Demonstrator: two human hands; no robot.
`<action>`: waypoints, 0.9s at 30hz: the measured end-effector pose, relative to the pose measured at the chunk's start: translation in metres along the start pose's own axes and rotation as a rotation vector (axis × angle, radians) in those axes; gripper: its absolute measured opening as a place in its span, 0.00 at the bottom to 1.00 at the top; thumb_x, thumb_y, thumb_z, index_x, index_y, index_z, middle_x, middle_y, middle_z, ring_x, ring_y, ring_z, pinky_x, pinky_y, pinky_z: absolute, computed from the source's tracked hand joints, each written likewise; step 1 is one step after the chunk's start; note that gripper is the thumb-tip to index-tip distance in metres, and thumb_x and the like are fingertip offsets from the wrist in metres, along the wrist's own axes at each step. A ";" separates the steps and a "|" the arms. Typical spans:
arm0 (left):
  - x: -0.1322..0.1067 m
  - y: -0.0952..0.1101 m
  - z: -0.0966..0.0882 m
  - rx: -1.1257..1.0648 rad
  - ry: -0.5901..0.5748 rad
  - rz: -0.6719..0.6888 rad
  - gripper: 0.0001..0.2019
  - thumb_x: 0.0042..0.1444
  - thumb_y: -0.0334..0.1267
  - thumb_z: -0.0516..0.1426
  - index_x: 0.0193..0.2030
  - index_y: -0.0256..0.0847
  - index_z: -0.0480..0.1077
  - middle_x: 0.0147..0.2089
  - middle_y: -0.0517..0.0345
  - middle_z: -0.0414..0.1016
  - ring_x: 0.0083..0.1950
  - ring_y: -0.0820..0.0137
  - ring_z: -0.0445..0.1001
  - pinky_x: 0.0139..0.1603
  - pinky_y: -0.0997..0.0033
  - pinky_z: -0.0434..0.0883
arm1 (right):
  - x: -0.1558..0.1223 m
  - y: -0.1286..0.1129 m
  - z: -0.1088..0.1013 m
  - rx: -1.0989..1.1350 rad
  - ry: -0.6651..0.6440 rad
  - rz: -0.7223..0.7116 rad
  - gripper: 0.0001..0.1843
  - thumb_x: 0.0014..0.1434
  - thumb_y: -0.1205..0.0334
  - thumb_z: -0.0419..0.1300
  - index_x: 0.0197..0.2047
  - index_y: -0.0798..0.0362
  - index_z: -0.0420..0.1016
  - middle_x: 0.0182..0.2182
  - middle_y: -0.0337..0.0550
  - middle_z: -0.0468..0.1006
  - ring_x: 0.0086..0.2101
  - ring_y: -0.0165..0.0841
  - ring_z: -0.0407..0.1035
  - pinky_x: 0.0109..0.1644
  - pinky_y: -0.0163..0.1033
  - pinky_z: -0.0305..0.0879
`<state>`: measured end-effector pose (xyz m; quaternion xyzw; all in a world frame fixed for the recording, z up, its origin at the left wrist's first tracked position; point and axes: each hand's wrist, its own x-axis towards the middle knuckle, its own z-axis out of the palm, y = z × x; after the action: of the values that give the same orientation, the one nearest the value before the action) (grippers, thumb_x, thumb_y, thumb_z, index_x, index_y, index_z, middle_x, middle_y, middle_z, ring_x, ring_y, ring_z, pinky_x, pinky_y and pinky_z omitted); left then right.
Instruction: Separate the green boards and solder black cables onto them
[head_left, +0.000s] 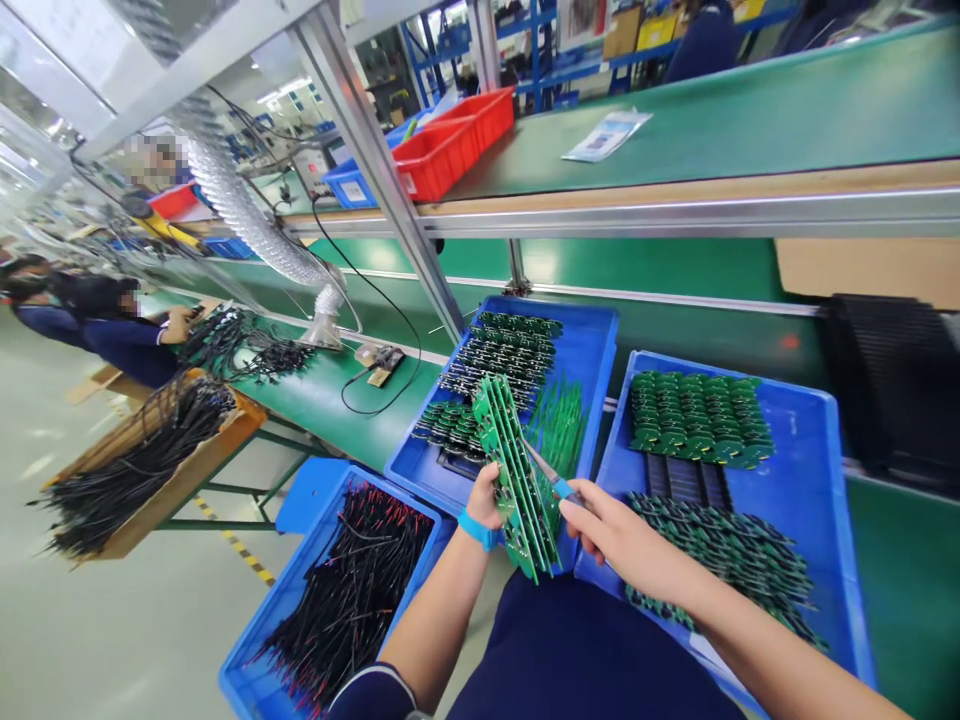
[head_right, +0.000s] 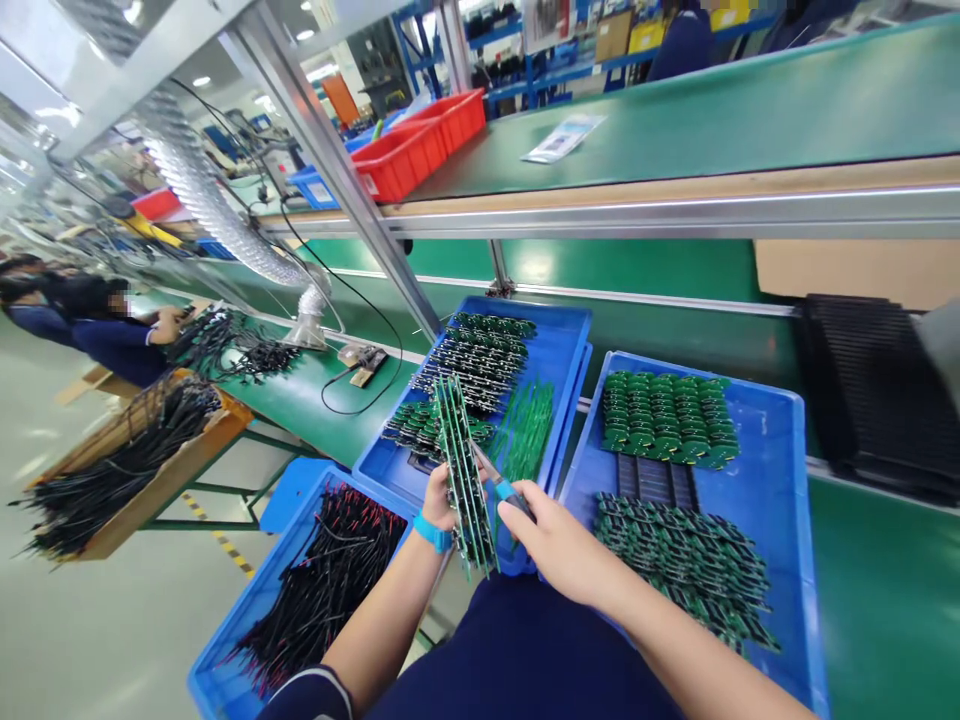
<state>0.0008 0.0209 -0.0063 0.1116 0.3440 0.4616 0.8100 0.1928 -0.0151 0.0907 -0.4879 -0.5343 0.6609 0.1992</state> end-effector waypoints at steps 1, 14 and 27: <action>0.000 0.000 -0.001 0.004 0.006 0.000 0.20 0.33 0.49 0.64 0.30 0.35 0.69 0.24 0.58 0.71 0.23 0.72 0.70 0.23 0.73 0.68 | 0.000 -0.001 0.000 -0.011 0.001 -0.002 0.19 0.59 0.44 0.46 0.40 0.50 0.64 0.26 0.35 0.67 0.26 0.27 0.61 0.30 0.33 0.60; -0.013 0.006 0.005 0.121 0.072 0.165 0.17 0.40 0.35 0.64 0.40 0.37 0.69 0.34 0.54 0.76 0.31 0.65 0.75 0.32 0.67 0.72 | 0.009 0.025 -0.010 -0.272 0.165 0.040 0.26 0.56 0.42 0.47 0.51 0.50 0.63 0.48 0.49 0.70 0.51 0.42 0.62 0.55 0.46 0.56; -0.003 0.001 0.003 -0.077 -0.008 -0.064 0.23 0.37 0.49 0.63 0.38 0.37 0.68 0.25 0.59 0.69 0.25 0.72 0.69 0.29 0.69 0.71 | 0.003 0.040 0.001 0.351 0.031 0.086 0.22 0.58 0.43 0.46 0.48 0.49 0.57 0.28 0.35 0.63 0.25 0.26 0.58 0.27 0.33 0.60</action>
<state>0.0006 0.0193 -0.0024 0.0711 0.3260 0.4481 0.8294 0.2005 -0.0273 0.0530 -0.4783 -0.3863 0.7442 0.2609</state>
